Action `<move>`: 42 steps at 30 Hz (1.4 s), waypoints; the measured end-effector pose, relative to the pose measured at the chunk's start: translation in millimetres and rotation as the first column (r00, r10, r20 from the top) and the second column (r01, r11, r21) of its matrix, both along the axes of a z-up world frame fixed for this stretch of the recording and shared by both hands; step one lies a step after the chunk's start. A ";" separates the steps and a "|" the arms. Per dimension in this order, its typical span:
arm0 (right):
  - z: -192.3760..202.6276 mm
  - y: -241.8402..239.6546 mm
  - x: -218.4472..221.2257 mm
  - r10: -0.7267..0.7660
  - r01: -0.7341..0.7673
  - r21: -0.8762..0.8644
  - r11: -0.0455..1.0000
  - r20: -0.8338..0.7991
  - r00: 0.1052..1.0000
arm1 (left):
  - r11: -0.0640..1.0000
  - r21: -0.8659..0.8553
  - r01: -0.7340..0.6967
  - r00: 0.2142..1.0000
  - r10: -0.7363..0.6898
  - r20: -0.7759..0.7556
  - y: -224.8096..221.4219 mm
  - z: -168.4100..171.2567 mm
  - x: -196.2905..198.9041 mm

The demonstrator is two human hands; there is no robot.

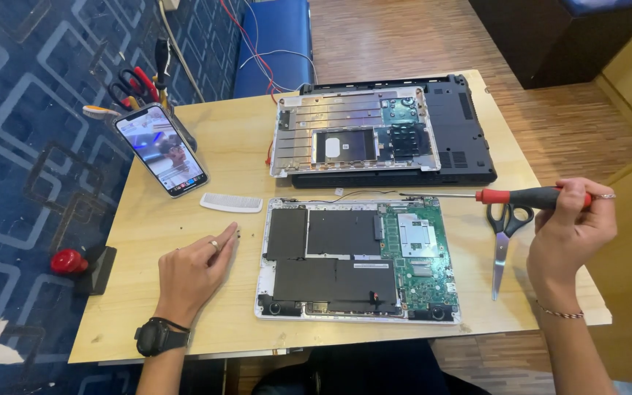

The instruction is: Disassembling a laptop computer by removing screws and internal components like the motherboard.

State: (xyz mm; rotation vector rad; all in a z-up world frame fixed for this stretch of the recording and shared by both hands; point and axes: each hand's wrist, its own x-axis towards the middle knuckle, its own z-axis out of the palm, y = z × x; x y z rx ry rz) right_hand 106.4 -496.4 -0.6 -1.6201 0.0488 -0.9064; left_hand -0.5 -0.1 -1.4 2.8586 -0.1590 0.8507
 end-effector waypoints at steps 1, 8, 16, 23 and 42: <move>-0.6 -0.2 0.6 0.003 -0.003 0.009 1.000 -0.001 1.000 | 1.000 0.002 0.006 1.000 -0.006 0.016 -0.4 1.0 0.1; -14.2 -11.0 6.9 0.012 -0.010 -0.025 1.000 0.075 0.997 | 0.998 0.069 0.003 1.000 -0.003 0.000 -4.4 9.8 2.0; -16.5 -19.2 5.5 -0.044 0.081 0.137 0.987 -0.258 0.965 | 0.999 0.039 0.027 0.992 -0.022 -0.122 -5.7 16.7 2.9; -64.0 -52.5 9.3 -0.209 0.138 -0.186 0.973 -0.450 0.868 | 0.996 0.041 0.082 0.980 -0.073 -0.183 -1.4 15.9 5.3; -113.8 -112.9 48.2 -0.124 0.175 0.246 0.953 -0.209 0.970 | 0.966 -0.141 0.219 0.976 -0.217 0.028 -1.4 18.8 1.7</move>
